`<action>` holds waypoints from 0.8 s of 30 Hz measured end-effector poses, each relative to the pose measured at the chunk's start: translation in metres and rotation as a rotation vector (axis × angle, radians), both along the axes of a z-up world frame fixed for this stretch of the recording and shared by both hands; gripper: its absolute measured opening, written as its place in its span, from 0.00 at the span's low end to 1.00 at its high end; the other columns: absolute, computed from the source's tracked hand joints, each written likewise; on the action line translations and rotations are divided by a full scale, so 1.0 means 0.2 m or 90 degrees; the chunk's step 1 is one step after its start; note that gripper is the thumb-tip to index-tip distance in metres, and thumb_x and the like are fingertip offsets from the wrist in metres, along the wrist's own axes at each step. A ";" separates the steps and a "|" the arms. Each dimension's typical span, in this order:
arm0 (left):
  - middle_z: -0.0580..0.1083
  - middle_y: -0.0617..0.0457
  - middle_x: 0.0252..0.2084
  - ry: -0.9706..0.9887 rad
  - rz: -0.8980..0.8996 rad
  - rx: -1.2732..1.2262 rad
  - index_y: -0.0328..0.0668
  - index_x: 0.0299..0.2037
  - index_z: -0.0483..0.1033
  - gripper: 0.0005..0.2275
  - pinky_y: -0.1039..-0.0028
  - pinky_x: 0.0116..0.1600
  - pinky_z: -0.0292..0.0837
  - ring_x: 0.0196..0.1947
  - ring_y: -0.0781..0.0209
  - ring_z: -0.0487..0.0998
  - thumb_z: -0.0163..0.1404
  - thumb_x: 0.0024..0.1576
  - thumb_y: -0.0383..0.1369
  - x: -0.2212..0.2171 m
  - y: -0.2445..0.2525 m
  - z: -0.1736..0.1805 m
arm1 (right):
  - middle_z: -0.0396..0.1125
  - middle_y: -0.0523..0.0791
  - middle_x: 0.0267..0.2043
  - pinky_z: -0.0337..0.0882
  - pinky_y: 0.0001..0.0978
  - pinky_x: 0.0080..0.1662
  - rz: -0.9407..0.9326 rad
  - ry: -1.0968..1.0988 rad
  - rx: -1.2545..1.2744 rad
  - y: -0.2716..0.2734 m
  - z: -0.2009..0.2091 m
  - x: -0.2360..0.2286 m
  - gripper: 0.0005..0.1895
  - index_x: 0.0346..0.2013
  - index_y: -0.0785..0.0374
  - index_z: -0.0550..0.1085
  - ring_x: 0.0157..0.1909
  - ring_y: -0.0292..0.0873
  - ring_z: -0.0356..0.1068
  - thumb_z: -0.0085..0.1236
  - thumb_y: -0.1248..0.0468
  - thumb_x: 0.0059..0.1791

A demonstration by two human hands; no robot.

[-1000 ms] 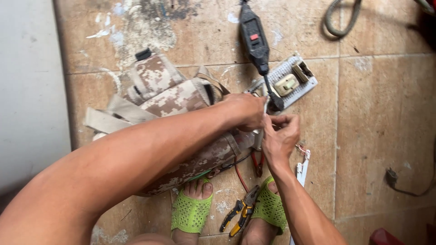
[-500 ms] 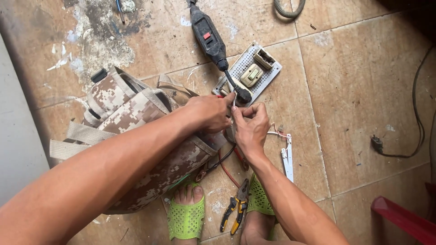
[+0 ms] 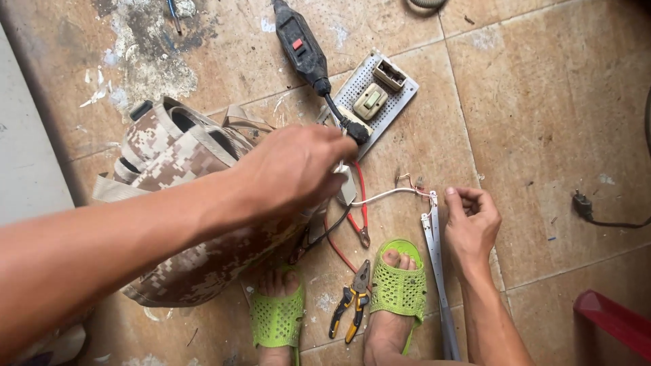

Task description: Connecting electrical wires to LED light strips by stripping insulation and twisting wire ends for a secure connection.

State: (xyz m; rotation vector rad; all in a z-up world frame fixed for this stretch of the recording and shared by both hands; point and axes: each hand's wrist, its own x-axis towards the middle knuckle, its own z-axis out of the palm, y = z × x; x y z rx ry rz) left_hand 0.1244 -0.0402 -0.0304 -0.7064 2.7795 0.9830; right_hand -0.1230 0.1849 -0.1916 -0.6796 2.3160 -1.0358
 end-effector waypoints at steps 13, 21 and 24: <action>0.74 0.39 0.42 -0.118 0.269 0.089 0.42 0.49 0.71 0.13 0.42 0.41 0.79 0.37 0.29 0.81 0.42 0.54 0.30 -0.57 0.36 -0.84 | 0.71 0.42 0.30 0.66 0.23 0.35 0.010 -0.073 -0.023 0.08 -0.06 -0.29 0.07 0.42 0.59 0.78 0.30 0.31 0.66 0.66 0.60 0.54; 0.73 0.38 0.40 -0.048 0.316 0.067 0.40 0.42 0.74 0.12 0.44 0.43 0.79 0.38 0.28 0.81 0.33 0.61 0.26 -0.61 0.43 -0.88 | 0.72 0.41 0.30 0.66 0.23 0.35 0.134 -0.116 -0.032 0.09 -0.11 -0.21 0.08 0.41 0.58 0.80 0.31 0.31 0.65 0.69 0.59 0.50; 0.75 0.43 0.38 -0.050 0.292 0.097 0.46 0.39 0.78 0.15 0.47 0.43 0.80 0.39 0.33 0.82 0.34 0.61 0.30 -0.60 0.40 -1.01 | 0.73 0.42 0.29 0.67 0.26 0.34 0.180 -0.114 -0.037 0.02 -0.05 -0.12 0.09 0.40 0.57 0.82 0.30 0.32 0.66 0.69 0.58 0.49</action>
